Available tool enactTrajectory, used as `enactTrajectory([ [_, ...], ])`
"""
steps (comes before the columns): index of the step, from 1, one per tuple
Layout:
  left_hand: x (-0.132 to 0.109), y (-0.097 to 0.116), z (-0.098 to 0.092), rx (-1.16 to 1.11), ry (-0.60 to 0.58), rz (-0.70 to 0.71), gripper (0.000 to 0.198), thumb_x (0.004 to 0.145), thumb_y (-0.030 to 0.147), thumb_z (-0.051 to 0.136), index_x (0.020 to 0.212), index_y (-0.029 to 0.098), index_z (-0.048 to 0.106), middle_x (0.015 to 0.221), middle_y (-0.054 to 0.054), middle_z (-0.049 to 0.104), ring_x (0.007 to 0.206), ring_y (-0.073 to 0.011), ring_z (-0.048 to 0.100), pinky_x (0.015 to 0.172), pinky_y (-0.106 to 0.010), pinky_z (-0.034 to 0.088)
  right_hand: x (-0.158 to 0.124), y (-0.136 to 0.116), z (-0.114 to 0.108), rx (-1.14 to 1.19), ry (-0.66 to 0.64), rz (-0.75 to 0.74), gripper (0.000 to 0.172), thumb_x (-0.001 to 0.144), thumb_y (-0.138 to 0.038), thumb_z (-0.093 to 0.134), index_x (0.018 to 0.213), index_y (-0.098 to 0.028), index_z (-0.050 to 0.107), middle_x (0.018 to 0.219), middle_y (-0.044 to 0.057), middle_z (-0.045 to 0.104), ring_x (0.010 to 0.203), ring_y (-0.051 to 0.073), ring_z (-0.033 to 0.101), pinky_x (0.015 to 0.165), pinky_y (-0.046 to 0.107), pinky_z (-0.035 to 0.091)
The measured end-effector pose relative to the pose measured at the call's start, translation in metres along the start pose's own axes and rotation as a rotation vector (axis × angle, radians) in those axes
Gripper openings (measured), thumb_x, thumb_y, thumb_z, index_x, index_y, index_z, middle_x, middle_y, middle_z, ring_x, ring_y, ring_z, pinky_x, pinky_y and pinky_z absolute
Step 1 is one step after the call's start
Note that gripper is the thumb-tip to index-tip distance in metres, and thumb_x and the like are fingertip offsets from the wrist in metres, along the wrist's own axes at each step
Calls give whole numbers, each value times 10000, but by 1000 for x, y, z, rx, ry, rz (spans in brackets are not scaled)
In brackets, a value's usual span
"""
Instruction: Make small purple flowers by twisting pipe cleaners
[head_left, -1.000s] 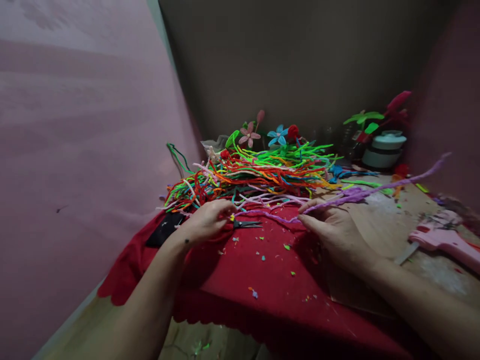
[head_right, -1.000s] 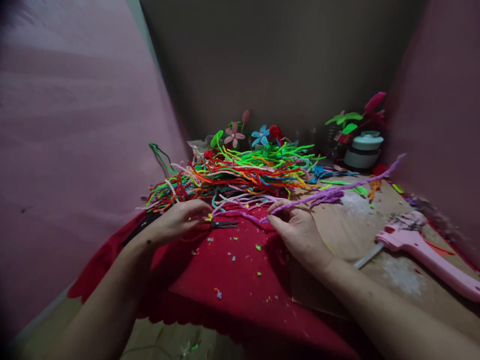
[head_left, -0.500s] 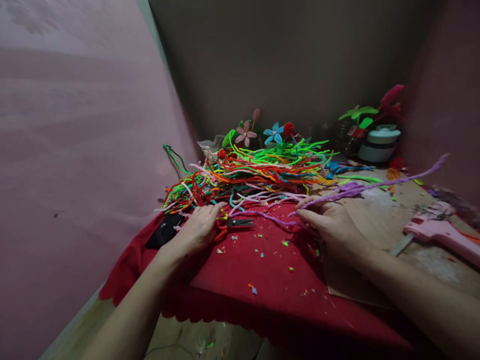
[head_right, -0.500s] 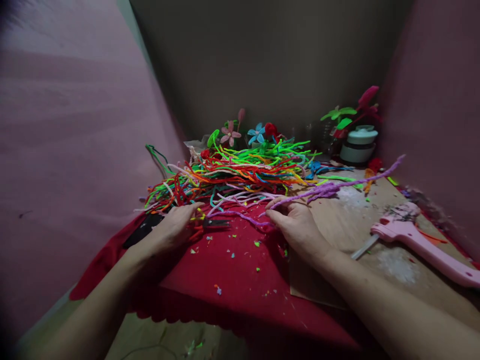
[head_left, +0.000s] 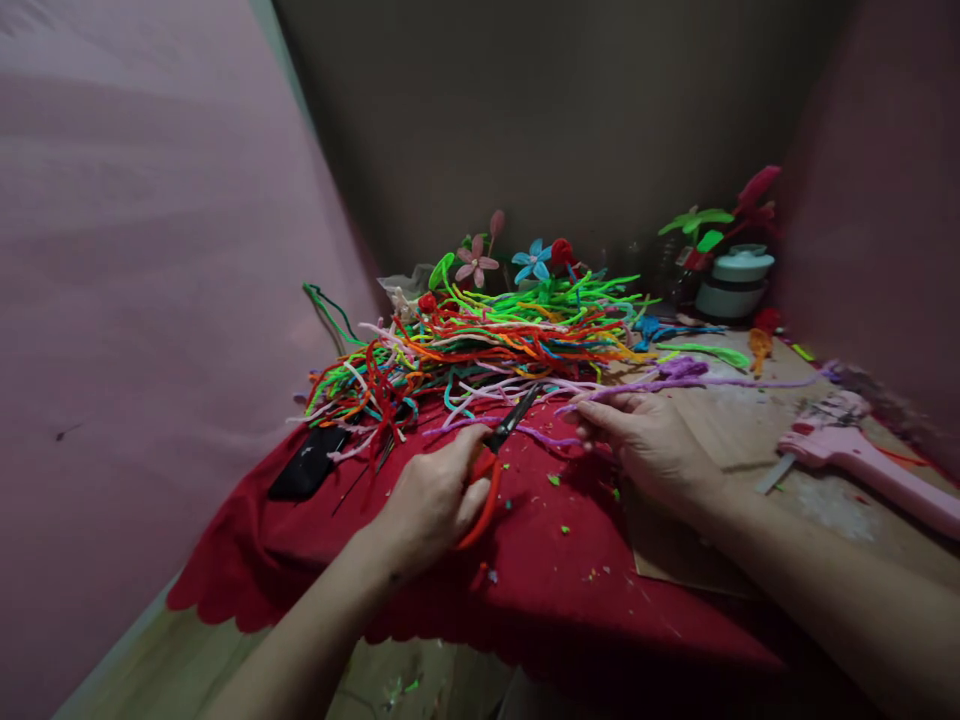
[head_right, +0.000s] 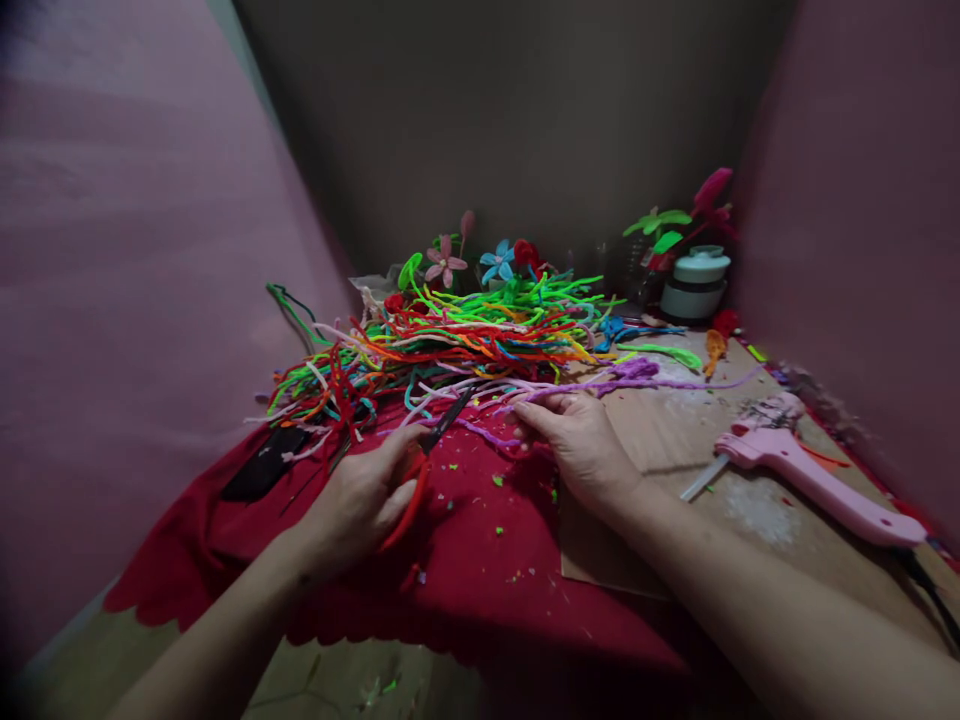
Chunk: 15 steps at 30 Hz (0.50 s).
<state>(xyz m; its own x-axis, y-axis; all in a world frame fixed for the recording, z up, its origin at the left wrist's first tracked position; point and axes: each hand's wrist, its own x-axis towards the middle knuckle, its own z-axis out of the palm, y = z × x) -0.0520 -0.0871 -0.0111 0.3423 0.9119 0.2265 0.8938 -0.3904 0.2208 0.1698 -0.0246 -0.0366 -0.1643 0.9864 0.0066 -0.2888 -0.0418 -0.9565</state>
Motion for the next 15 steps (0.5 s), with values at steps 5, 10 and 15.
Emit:
enactTrajectory([
  [5, 1, 17, 13, 29, -69, 42, 390, 839, 181, 369, 1223, 123, 404, 1020, -142, 626, 869, -205, 622, 730, -318, 491, 1, 0, 2, 37, -18, 7, 194, 663, -322, 705, 711, -136, 675, 681, 45, 642, 561, 112, 569, 541, 246, 482],
  [10, 2, 24, 20, 139, -135, 21, 381, 856, 144, 322, 1225, 96, 404, 964, -147, 621, 886, -213, 616, 752, -360, 504, -1, 0, 3, 38, -7, -20, 200, 675, -323, 697, 717, -129, 675, 615, 30, 624, 535, 103, 563, 514, 221, 467],
  [15, 1, 27, 22, 228, -186, 9, 406, 845, 110, 324, 1246, 85, 385, 956, -142, 615, 875, -216, 614, 738, -375, 518, -1, 1, 3, 10, -16, -50, 184, 689, -315, 684, 704, -131, 676, 600, 24, 633, 522, 92, 565, 506, 200, 456],
])
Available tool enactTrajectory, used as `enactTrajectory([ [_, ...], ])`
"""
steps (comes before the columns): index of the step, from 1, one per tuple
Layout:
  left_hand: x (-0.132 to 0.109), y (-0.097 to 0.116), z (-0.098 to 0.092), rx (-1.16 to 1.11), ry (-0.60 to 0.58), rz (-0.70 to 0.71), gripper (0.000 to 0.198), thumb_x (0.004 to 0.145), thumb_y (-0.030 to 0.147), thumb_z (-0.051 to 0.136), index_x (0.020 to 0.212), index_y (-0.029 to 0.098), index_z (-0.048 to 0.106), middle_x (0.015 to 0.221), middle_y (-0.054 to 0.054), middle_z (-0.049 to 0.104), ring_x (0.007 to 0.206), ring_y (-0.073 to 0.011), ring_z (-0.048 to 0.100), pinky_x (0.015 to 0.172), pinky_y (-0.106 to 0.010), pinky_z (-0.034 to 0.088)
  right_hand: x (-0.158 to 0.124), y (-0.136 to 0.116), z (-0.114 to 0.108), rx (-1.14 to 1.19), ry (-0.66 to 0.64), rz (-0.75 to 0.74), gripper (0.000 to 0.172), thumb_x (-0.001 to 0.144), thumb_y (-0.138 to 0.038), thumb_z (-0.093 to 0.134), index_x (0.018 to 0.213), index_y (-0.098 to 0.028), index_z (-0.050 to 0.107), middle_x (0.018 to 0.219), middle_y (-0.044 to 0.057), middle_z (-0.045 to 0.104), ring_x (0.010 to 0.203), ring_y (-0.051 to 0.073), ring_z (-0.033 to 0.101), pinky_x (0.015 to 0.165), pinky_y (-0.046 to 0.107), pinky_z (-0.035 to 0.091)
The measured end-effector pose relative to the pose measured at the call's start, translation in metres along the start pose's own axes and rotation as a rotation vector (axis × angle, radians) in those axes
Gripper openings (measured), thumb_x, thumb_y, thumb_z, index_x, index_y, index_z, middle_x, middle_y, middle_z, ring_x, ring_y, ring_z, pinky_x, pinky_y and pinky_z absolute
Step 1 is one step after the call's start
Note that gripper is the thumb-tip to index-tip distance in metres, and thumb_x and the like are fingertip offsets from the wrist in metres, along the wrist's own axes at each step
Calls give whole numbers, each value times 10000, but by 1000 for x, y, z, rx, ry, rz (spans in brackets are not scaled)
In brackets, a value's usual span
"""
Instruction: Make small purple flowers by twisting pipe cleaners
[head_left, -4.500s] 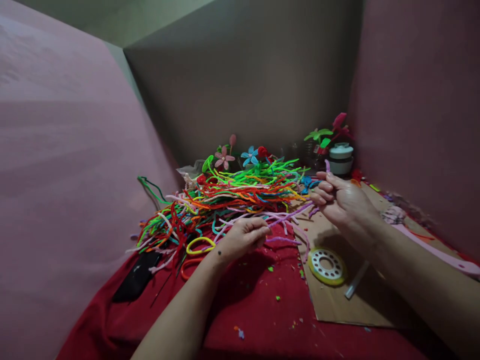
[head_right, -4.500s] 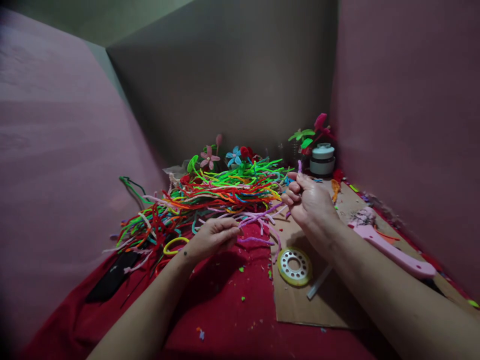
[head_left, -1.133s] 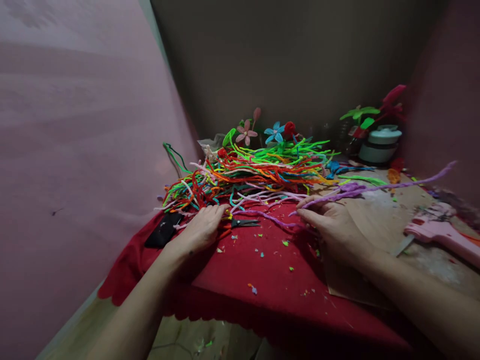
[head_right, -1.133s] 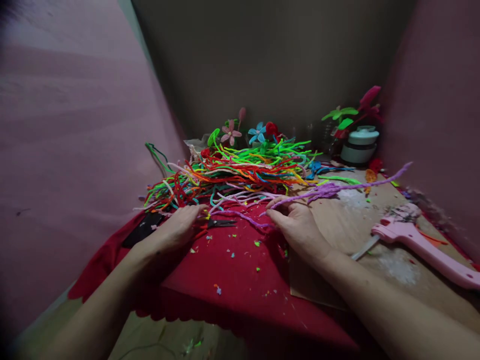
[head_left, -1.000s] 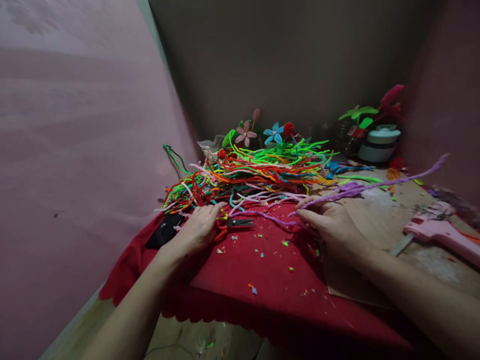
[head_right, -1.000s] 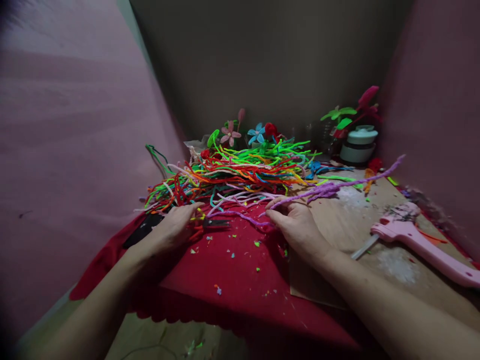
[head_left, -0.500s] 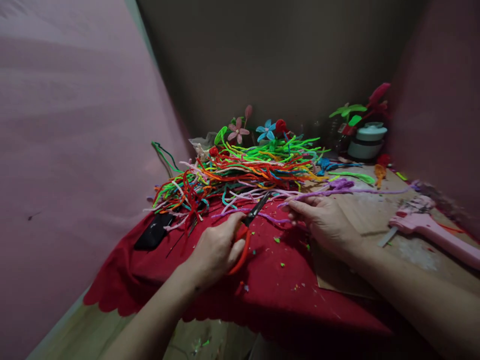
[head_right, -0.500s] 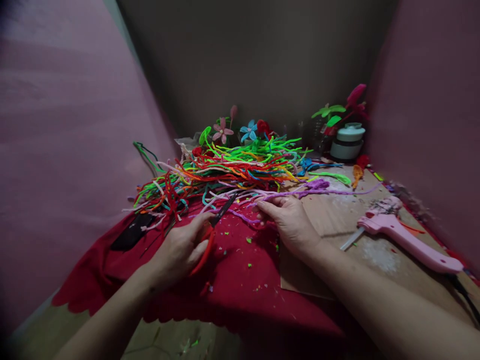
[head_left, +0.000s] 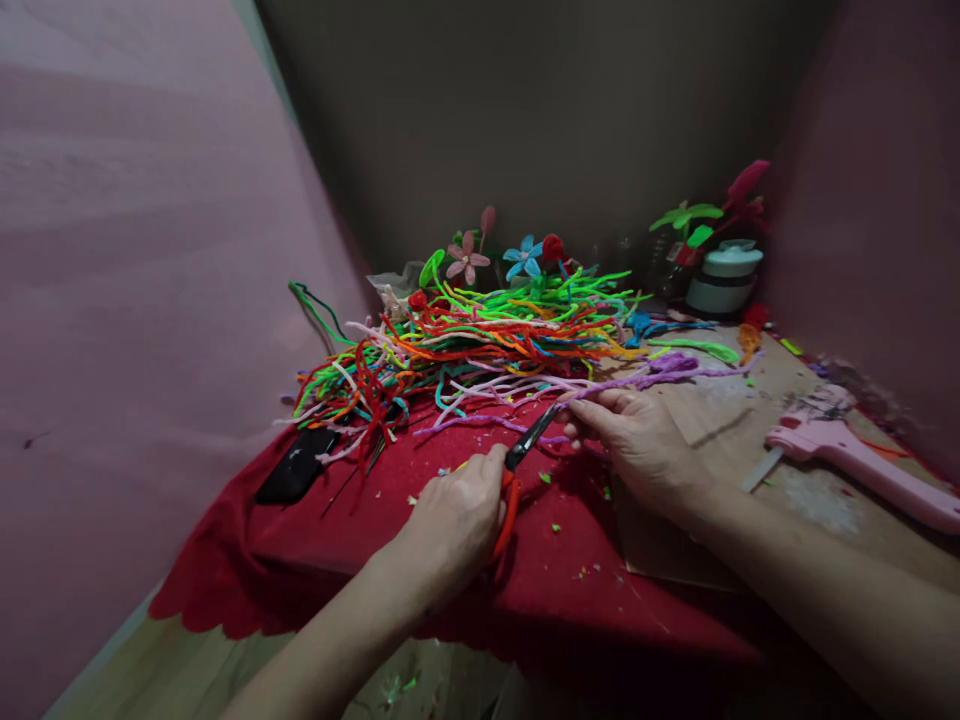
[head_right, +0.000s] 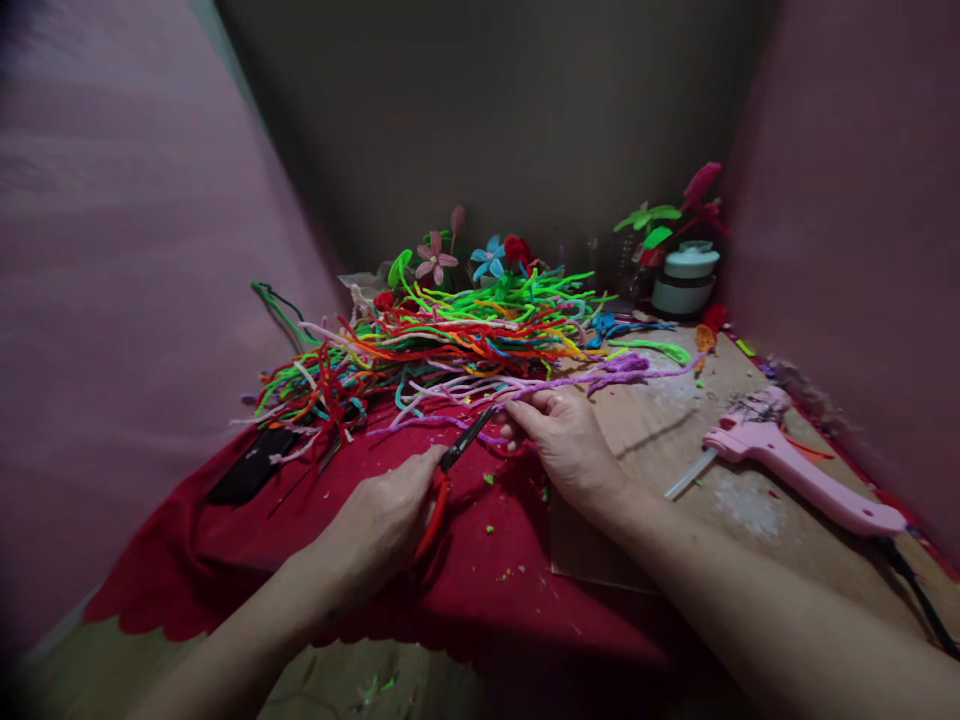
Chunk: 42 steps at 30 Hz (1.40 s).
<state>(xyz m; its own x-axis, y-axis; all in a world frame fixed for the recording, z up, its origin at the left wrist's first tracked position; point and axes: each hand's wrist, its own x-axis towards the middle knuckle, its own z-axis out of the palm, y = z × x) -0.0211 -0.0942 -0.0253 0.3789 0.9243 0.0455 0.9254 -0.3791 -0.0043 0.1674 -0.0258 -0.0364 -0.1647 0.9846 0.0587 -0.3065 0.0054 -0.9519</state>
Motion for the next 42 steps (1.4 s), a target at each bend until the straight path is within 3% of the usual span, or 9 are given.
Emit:
enactTrajectory([
  [9, 1, -1, 7, 141, -8, -16, 440, 842, 88, 331, 1280, 65, 363, 959, -136, 614, 791, -236, 618, 636, -391, 540, 1, 2, -1, -16, -31, 11, 223, 685, -342, 686, 704, -121, 664, 571, 25, 629, 500, 103, 568, 497, 218, 472],
  [16, 0, 2, 2, 211, -29, 12, 460, 834, 51, 337, 1293, 57, 364, 1034, -150, 601, 857, -224, 618, 686, -363, 549, 0, 0, 0, 9, -17, 62, 245, 649, -352, 711, 693, -117, 657, 588, 35, 637, 503, 111, 579, 497, 228, 484],
  [23, 1, 7, 2, 382, -20, -22, 469, 836, 35, 319, 1301, 54, 377, 913, -130, 617, 768, -217, 630, 591, -328, 552, -2, -3, 1, -42, 17, 64, 233, 635, -340, 715, 653, -119, 645, 558, 25, 628, 476, 96, 565, 462, 201, 463],
  [36, 1, 8, 9, 333, -39, -6, 435, 847, 39, 286, 1269, 31, 393, 878, -122, 612, 735, -195, 633, 604, -310, 552, 0, -3, 1, 59, -20, 209, 114, 724, -174, 633, 643, -111, 585, 579, 53, 637, 501, 109, 597, 449, 188, 481],
  [42, 1, 11, 8, 297, -58, -8, 443, 839, 18, 254, 1262, 18, 383, 894, -136, 607, 754, -196, 633, 627, -315, 549, -1, -4, 2, 67, -23, 246, 112, 710, -180, 647, 649, -111, 584, 590, 60, 646, 504, 119, 607, 444, 199, 495],
])
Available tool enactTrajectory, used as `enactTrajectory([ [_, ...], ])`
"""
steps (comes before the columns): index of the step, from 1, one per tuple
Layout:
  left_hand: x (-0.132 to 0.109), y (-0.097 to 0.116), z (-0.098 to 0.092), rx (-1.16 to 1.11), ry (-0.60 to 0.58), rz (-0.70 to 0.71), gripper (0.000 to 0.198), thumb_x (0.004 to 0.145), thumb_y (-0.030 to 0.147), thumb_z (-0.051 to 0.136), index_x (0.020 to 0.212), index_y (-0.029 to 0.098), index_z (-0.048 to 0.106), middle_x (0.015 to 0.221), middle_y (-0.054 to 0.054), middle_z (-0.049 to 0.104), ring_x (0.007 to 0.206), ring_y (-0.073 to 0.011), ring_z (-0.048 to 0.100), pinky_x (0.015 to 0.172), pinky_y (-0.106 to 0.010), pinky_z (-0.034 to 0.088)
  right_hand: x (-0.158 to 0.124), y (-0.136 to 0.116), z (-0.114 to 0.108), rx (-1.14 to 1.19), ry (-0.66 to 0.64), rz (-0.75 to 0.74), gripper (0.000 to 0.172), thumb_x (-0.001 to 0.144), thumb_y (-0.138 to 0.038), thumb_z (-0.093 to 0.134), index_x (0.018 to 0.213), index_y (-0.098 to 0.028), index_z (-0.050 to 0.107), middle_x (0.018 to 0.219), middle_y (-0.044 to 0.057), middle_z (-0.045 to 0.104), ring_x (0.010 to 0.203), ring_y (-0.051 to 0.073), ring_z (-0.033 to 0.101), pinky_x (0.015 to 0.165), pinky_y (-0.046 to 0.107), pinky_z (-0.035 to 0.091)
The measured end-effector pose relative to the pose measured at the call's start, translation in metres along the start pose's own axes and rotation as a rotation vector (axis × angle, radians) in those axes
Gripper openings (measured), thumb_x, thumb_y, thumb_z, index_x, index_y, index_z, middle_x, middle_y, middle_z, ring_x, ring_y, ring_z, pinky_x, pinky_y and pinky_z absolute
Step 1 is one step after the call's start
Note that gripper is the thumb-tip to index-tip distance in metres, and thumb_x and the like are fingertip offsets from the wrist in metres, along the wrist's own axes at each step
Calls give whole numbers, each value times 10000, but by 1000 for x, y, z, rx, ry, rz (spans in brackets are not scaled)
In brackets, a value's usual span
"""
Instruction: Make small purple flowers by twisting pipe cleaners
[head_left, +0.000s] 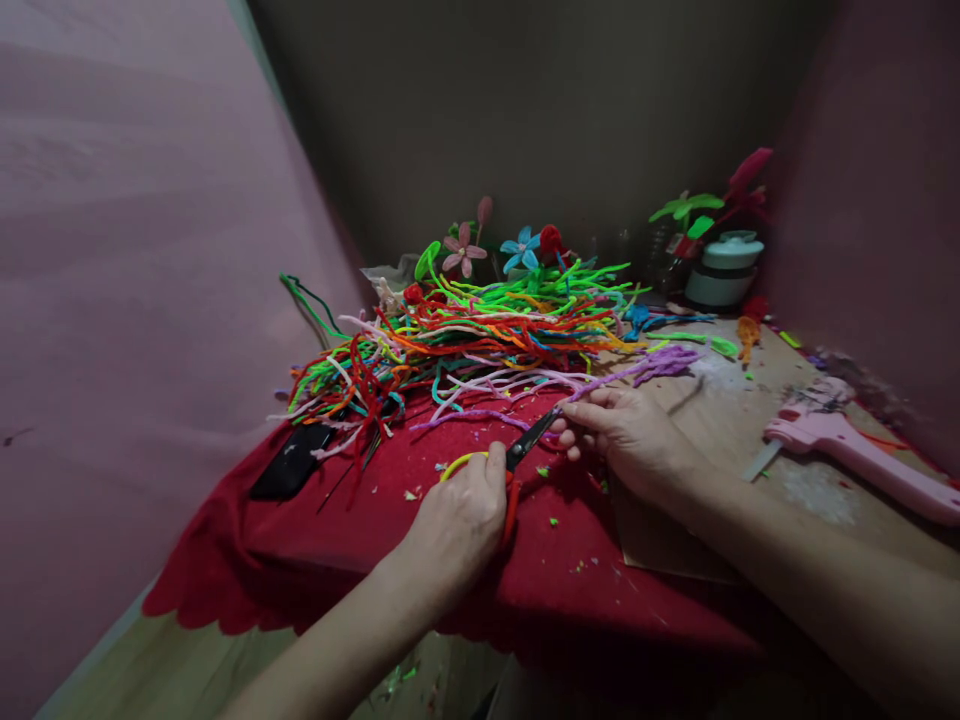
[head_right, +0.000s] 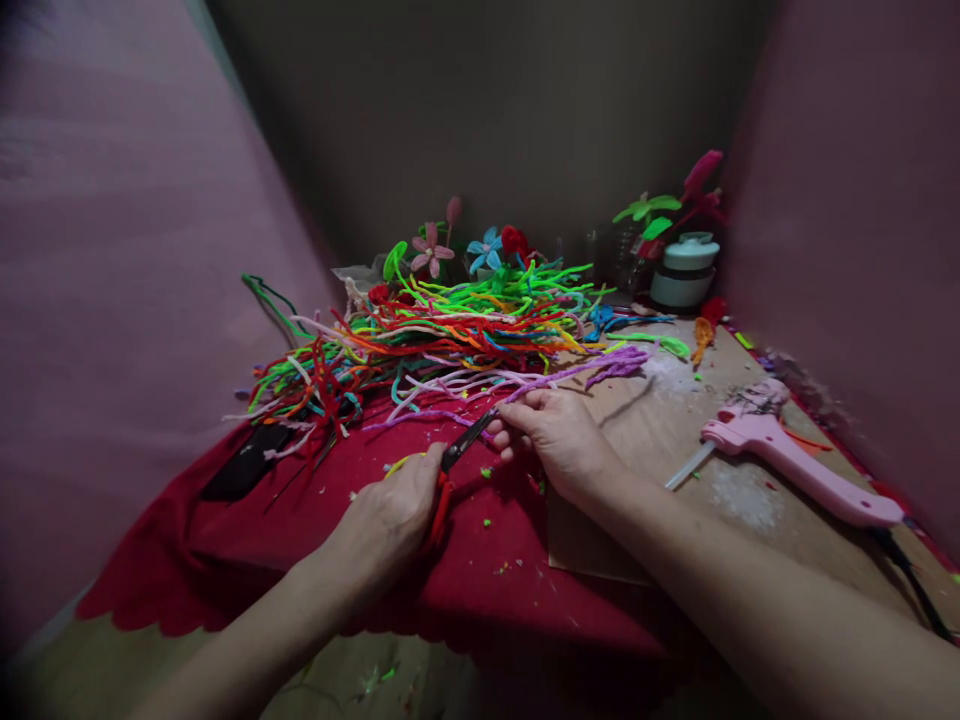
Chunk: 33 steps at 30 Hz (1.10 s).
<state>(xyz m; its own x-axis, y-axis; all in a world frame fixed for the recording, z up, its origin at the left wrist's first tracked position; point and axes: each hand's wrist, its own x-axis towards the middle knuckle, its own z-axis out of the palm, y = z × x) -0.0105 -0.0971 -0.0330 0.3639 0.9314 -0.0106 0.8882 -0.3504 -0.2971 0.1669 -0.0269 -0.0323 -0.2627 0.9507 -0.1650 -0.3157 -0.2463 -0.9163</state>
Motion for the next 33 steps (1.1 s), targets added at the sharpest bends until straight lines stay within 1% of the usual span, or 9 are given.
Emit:
enactTrajectory([
  [4, 1, 0, 1, 38, -9, 4, 447, 839, 18, 240, 1264, 8, 381, 896, -144, 606, 750, -192, 634, 619, -292, 545, 0, 0, 0, 13, -13, 0, 123, 704, -185, 654, 632, -112, 585, 582, 60, 643, 490, 113, 598, 436, 194, 489],
  [7, 2, 0, 3, 73, 8, 19, 442, 840, 23, 238, 1252, 20, 399, 859, -128, 605, 697, -177, 627, 597, -277, 539, 0, -1, 0, 39, -24, 15, 131, 705, -184, 648, 622, -112, 576, 582, 62, 642, 498, 114, 600, 439, 193, 487],
  [10, 3, 1, 4, 94, 13, 19, 435, 834, 22, 248, 1234, 28, 419, 818, -112, 603, 658, -171, 619, 564, -266, 531, 0, -1, 0, 43, -3, 19, 129, 715, -168, 633, 618, -113, 566, 571, 63, 637, 491, 114, 599, 436, 190, 484],
  [13, 4, 3, 4, 115, 28, 1, 429, 826, 17, 270, 1227, 28, 421, 817, -110, 602, 681, -167, 620, 580, -252, 527, 0, 0, -1, 39, 3, 20, 104, 716, -151, 622, 634, -111, 571, 568, 60, 635, 498, 121, 607, 434, 193, 484],
  [18, 7, 4, 5, 143, 73, -13, 437, 819, 5, 265, 1238, 16, 389, 841, -120, 600, 684, -154, 613, 591, -242, 519, 1, 4, -2, 47, -18, -23, 91, 712, -181, 632, 679, -105, 594, 604, 62, 646, 503, 118, 604, 445, 206, 492],
  [23, 7, 9, 6, 80, 80, -17, 414, 822, 20, 259, 1213, 13, 394, 782, -106, 584, 615, -163, 609, 511, -243, 503, 1, 5, 0, 42, 19, -49, 120, 697, -209, 649, 675, -111, 584, 604, 54, 639, 487, 111, 589, 437, 207, 484],
  [28, 10, 14, 2, 4, 34, -69, 367, 834, 39, 277, 1164, 46, 438, 797, -101, 597, 655, -163, 627, 557, -245, 521, 1, 5, 1, 26, 42, -117, 137, 681, -231, 655, 660, -120, 578, 569, 25, 611, 477, 98, 576, 435, 189, 470],
  [33, 13, 13, 3, 99, 115, -75, 379, 841, 39, 281, 1193, 21, 421, 834, -134, 600, 686, -167, 622, 561, -233, 512, 2, 6, -1, 7, 35, -103, 130, 663, -228, 659, 653, -118, 592, 562, 29, 614, 481, 103, 578, 446, 199, 472],
])
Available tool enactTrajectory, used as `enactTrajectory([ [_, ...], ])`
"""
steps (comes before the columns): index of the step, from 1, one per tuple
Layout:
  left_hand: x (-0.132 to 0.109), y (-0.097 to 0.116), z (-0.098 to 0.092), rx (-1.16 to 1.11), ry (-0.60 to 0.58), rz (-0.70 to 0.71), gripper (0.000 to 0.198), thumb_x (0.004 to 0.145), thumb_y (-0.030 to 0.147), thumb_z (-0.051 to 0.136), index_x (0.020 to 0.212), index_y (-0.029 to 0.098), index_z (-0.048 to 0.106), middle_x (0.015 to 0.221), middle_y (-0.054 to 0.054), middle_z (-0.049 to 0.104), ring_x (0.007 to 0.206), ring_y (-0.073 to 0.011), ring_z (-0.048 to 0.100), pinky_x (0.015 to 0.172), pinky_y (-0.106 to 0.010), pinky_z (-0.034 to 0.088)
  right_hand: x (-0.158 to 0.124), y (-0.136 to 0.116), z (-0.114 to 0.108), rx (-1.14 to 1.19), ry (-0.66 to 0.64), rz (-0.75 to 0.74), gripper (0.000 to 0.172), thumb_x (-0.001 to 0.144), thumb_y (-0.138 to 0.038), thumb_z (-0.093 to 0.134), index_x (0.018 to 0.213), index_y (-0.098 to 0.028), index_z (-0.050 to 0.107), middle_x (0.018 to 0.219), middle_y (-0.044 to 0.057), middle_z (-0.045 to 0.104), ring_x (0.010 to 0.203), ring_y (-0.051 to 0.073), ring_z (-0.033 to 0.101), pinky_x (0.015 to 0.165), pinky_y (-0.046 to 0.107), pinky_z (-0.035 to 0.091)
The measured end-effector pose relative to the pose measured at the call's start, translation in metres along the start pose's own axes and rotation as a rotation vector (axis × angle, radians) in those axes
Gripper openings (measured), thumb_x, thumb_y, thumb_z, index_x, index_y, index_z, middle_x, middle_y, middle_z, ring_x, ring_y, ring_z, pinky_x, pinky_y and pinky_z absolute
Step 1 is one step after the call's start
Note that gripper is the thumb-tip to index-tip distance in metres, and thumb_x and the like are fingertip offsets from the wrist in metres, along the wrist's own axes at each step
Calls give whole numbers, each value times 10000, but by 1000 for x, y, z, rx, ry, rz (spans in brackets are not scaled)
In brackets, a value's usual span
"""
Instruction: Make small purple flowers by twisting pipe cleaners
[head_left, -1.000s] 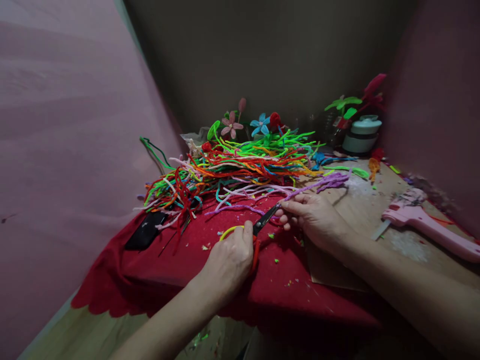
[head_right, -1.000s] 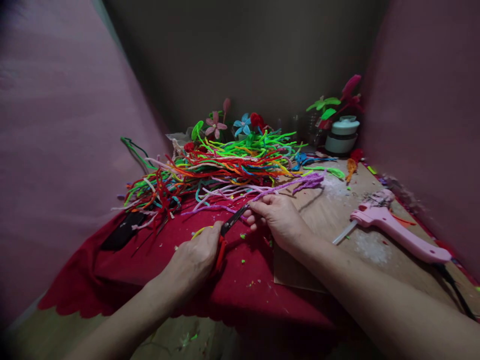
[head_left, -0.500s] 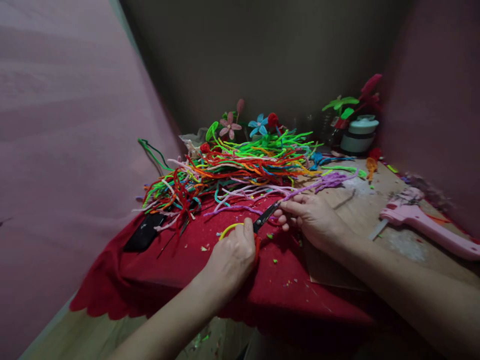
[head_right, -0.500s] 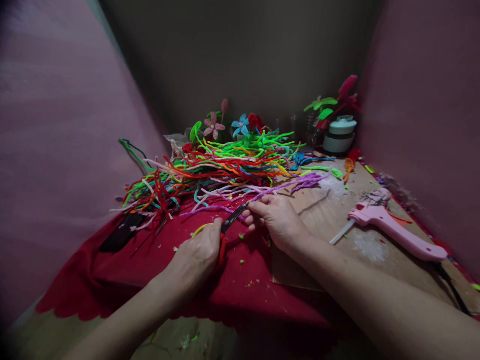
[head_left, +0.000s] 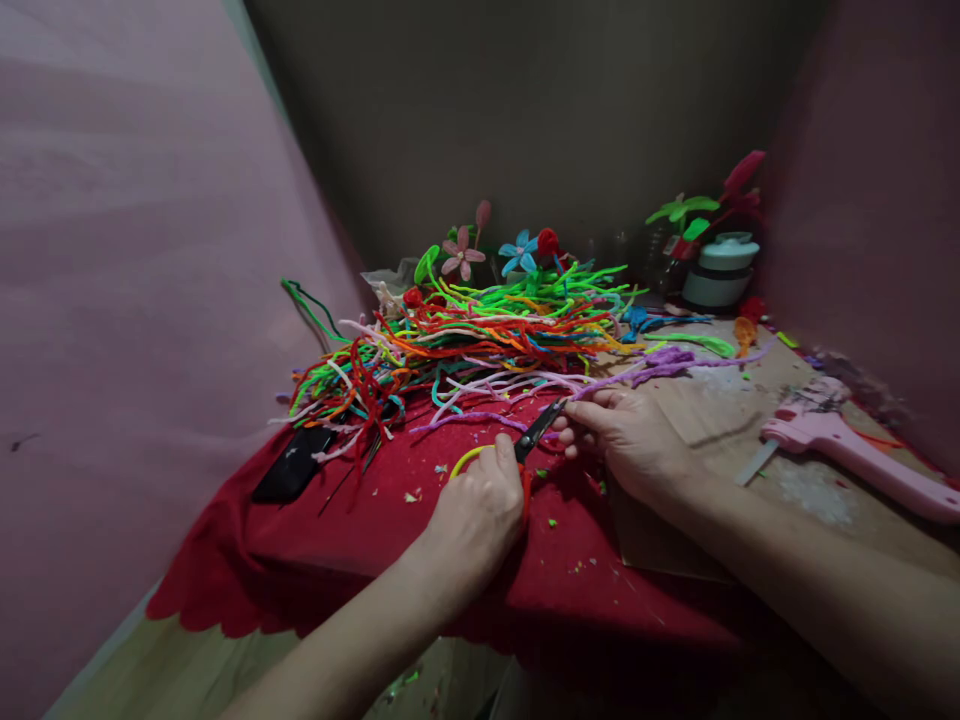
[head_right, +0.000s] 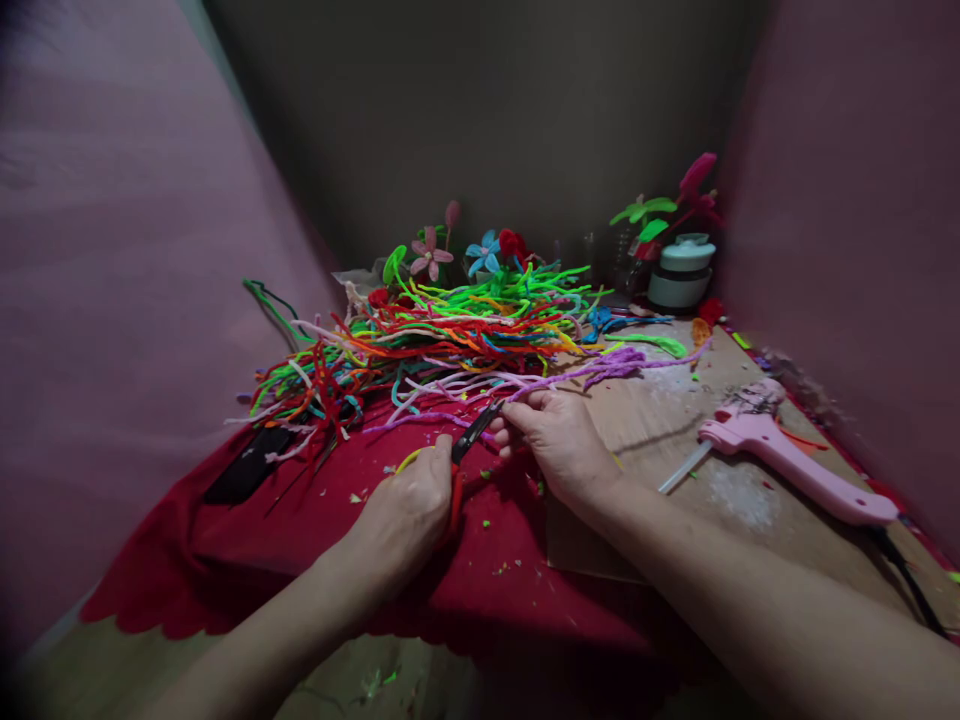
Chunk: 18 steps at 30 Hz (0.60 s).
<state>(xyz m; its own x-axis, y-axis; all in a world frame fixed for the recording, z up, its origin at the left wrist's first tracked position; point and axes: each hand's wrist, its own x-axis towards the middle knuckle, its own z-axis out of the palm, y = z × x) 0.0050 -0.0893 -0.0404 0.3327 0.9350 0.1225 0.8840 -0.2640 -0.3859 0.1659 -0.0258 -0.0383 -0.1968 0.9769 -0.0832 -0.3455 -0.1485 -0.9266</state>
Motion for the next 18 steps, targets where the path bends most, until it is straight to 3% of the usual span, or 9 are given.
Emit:
enactTrajectory([
  [8, 2, -5, -6, -118, -88, -11, 389, 819, 30, 295, 1186, 42, 423, 818, -119, 612, 665, -180, 642, 560, -255, 514, -7, 0, 6, 0, -34, 20, 174, 668, -267, 671, 673, -116, 586, 640, 53, 645, 500, 104, 574, 446, 211, 469],
  [13, -3, -50, 0, -209, -66, -106, 443, 806, 20, 288, 1238, 62, 380, 945, -145, 616, 785, -179, 645, 700, -284, 504, -4, -1, 2, -50, -15, -28, 158, 678, -274, 657, 672, -136, 580, 587, 15, 626, 486, 101, 565, 457, 210, 455],
  [18, -13, -99, 13, -278, -169, 71, 331, 869, 194, 333, 1161, 175, 489, 917, -78, 623, 775, -153, 609, 713, -268, 481, -2, 1, 1, -116, -18, -85, 153, 706, -280, 612, 634, -150, 577, 535, -5, 588, 455, 95, 519, 439, 209, 402],
])
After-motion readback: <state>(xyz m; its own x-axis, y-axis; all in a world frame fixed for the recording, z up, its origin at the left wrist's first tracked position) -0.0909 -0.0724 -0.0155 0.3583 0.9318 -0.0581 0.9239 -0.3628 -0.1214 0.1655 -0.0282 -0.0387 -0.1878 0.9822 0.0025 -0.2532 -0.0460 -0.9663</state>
